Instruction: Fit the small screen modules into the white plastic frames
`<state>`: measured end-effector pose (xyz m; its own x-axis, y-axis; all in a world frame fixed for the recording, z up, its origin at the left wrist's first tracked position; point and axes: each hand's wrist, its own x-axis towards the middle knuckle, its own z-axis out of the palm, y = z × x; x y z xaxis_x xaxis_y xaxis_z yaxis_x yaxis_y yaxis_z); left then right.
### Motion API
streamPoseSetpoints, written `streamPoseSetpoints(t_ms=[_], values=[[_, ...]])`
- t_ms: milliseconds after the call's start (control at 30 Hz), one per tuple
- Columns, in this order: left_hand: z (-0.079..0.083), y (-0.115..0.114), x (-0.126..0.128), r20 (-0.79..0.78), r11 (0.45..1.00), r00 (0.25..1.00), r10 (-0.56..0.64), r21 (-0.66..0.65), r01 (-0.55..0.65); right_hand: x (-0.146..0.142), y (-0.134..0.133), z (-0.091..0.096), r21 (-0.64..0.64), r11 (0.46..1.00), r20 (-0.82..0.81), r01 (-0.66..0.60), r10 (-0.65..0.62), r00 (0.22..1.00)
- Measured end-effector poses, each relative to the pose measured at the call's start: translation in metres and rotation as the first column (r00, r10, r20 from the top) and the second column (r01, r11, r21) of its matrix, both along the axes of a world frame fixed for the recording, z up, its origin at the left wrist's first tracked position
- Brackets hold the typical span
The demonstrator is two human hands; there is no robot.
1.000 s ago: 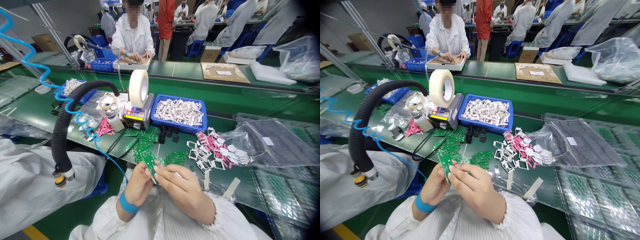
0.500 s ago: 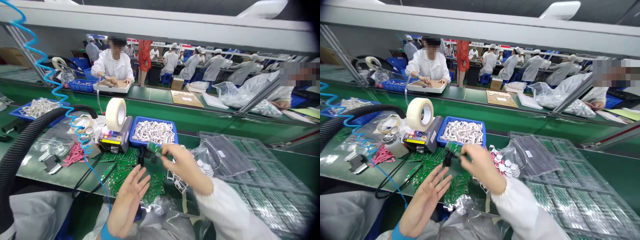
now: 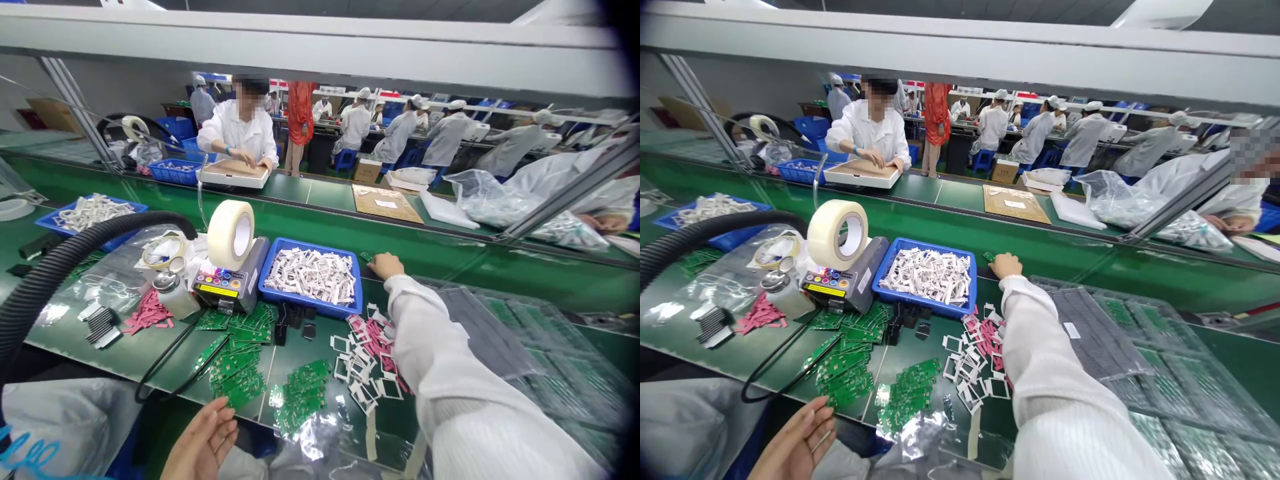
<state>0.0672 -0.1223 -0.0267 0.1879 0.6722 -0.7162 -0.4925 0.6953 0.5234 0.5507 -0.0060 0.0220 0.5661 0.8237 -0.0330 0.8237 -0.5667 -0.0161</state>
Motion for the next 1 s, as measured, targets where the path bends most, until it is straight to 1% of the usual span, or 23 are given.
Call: streamPoseSetpoints(t_ms=[100,200,267,300,367,433,467,533,600,633,700,767,800,833,867,900,933,1000], values=[[0.006,0.001,0.006,-0.006,1.000,1.000,-0.004,0.019,0.004,-0.007,-0.018,-0.004,-0.078,0.997,-0.062,-0.020,0.016,0.998],[0.016,0.000,0.018,0.021,0.997,1.000,-0.021,0.071,0.020,-0.025,-0.044,-0.012,-0.142,0.983,-0.164,-0.118,0.095,0.982],[0.023,0.000,0.025,0.057,0.993,0.997,-0.051,0.111,0.045,-0.038,-0.060,-0.014,-0.146,0.977,-0.203,-0.157,0.126,0.971],[0.026,-0.001,0.028,0.079,0.989,0.994,-0.073,0.131,0.062,-0.044,-0.066,-0.011,-0.132,0.978,-0.209,-0.163,0.134,0.969],[0.033,-0.001,0.032,0.128,0.980,0.984,-0.124,0.173,0.101,-0.056,-0.076,0.001,-0.074,0.984,-0.211,-0.164,0.145,0.967],[0.040,-0.001,0.035,0.175,0.965,0.967,-0.183,0.221,0.143,-0.072,-0.087,0.021,0.023,0.982,-0.222,-0.186,0.187,0.957],[0.043,-0.002,0.036,0.193,0.954,0.956,-0.222,0.243,0.173,-0.084,-0.094,0.032,0.081,0.972,-0.240,-0.219,0.232,0.943],[0.049,-0.004,0.040,0.219,0.926,0.921,-0.323,0.276,0.259,-0.118,-0.112,0.049,0.195,0.926,-0.296,-0.324,0.371,0.880],[0.052,-0.007,0.045,0.240,0.888,0.870,-0.430,0.289,0.359,-0.164,-0.132,0.055,0.275,0.846,-0.366,-0.456,0.531,0.764],[0.053,-0.010,0.047,0.251,0.866,0.841,-0.479,0.294,0.405,-0.189,-0.142,0.054,0.305,0.809,-0.391,-0.502,0.587,0.709],[0.051,-0.014,0.051,0.255,0.821,0.790,-0.557,0.307,0.480,-0.232,-0.155,0.044,0.364,0.745,-0.425,-0.558,0.667,0.613],[0.048,-0.016,0.052,0.233,0.801,0.776,-0.586,0.311,0.512,-0.258,-0.160,0.032,0.430,0.678,-0.426,-0.596,0.734,0.528],[0.046,-0.017,0.052,0.217,0.806,0.787,-0.578,0.301,0.509,-0.264,-0.158,0.026,0.446,0.656,-0.419,-0.609,0.755,0.505],[0.044,-0.017,0.050,0.204,0.820,0.804,-0.558,0.287,0.496,-0.264,-0.154,0.021,0.450,0.647,-0.406,-0.615,0.762,0.505],[0.043,-0.017,0.048,0.197,0.837,0.823,-0.532,0.271,0.476,-0.261,-0.148,0.015,0.441,0.659,-0.389,-0.609,0.752,0.532],[0.042,-0.017,0.045,0.196,0.853,0.839,-0.507,0.258,0.455,-0.255,-0.140,0.008,0.429,0.685,-0.367,-0.589,0.728,0.580],[0.041,-0.016,0.041,0.199,0.865,0.851,-0.485,0.247,0.436,-0.248,-0.132,0.001,0.414,0.721,-0.337,-0.555,0.688,0.643],[0.038,-0.016,0.032,0.207,0.889,0.872,-0.443,0.228,0.397,-0.234,-0.115,-0.014,0.375,0.802,-0.264,-0.466,0.574,0.775]])
